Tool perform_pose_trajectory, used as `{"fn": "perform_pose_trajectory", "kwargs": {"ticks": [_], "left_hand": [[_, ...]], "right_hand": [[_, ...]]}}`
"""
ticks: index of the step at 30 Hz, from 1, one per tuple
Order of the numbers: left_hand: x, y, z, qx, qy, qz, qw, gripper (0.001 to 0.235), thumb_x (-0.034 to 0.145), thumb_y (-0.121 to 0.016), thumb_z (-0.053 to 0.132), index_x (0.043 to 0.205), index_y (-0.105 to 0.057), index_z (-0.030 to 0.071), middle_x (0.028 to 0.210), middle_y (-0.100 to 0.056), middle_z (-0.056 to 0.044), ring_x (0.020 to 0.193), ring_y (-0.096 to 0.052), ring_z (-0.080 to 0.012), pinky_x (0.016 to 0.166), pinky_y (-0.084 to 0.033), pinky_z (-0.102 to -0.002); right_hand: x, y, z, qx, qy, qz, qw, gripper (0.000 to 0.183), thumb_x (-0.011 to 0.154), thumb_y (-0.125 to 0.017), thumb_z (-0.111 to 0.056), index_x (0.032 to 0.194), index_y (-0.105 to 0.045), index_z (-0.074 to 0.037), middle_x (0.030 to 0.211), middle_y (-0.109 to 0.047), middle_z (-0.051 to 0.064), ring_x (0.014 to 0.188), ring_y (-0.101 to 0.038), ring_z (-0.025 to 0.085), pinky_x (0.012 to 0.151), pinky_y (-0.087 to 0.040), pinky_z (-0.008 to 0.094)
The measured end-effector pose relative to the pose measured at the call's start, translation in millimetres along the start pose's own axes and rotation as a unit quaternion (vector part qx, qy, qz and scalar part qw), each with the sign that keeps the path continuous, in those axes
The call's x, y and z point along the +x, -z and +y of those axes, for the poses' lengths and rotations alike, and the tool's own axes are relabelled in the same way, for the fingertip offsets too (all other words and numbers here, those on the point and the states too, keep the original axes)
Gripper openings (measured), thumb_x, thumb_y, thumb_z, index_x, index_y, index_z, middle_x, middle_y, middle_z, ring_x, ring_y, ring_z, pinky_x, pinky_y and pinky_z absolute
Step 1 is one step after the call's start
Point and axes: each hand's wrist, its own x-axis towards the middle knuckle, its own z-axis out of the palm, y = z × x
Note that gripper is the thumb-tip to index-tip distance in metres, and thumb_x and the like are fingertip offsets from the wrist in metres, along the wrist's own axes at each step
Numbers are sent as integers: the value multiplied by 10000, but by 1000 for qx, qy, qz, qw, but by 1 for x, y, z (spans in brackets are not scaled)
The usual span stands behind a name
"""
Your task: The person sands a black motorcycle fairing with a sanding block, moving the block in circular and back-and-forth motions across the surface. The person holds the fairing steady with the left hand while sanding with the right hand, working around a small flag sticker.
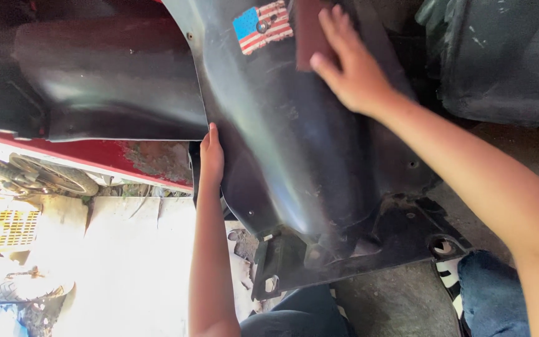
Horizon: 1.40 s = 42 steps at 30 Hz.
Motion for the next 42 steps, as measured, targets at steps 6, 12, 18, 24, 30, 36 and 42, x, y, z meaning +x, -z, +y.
{"fn": "perform_pose_trajectory", "kwargs": {"ticks": [6, 12, 18, 24, 30, 36, 42], "left_hand": [[8, 1, -4, 33, 5, 22, 999, 747, 1026, -420, 584, 1340, -608, -66, 1222, -707, -189, 1147, -653, -248, 1006, -468, -331], [-2, -1, 2, 23, -3, 18, 1000, 727, 1027, -425, 575, 1347, -591, -56, 1225, -698, -156, 1144, -646, -232, 998, -464, -331], [9, 1, -7, 27, -29, 22, 999, 706, 1045, -420, 550, 1273, -647, -79, 1128, -733, -168, 1066, -668, -242, 963, -484, -338], [7, -2, -12, 4, -38, 21, 999, 690, 1035, -431, 544, 1280, -636, -68, 1134, -736, -182, 1077, -678, -263, 962, -487, -350], [10, -2, -11, 46, -53, 52, 996, 706, 1035, -429, 566, 1252, -640, -72, 1146, -713, -228, 1099, -671, -302, 973, -481, -369], [-3, -1, -5, 29, -35, 41, 998, 681, 1022, -427, 560, 1208, -654, -54, 1125, -729, -224, 1090, -686, -323, 968, -487, -381], [3, -2, -11, 55, -44, 48, 996, 695, 1037, -416, 556, 1219, -653, -71, 1146, -710, -271, 1126, -670, -387, 1000, -478, -403]], "right_hand": [[39, -6, 43, 32, -128, 14, 991, 658, 1121, -463, -396, 1660, -223, -104, 1727, -201, 177, 1607, -166, 335, 1294, -214, 414], [28, 13, -46, 12, -82, -6, 997, 606, 1093, -487, -403, 1599, -348, -99, 1615, -408, 221, 1527, -341, 389, 1233, -321, 438], [44, -17, 21, 46, -50, 87, 994, 518, 1138, -540, -342, 1566, -407, -83, 1540, -483, 233, 1422, -432, 429, 1137, -377, 479], [43, -17, 4, -21, 101, 52, 993, 350, 1145, -516, -277, 1355, -617, -16, 1333, -644, 257, 1259, -605, 441, 1060, -472, 497], [83, -29, 74, 116, -61, 77, 988, 421, 1162, -513, -394, 1181, -662, 0, 1088, -735, 175, 1071, -701, 343, 906, -518, 424], [51, -12, -47, 7, 145, 70, 987, 419, 1140, -563, -360, 1319, -652, 8, 1246, -684, 246, 1149, -663, 370, 950, -516, 408], [82, -18, 63, 169, -56, 89, 980, 394, 1123, -575, -338, 1445, -581, -110, 1440, -660, 128, 1361, -600, 259, 1131, -447, 347]]}}
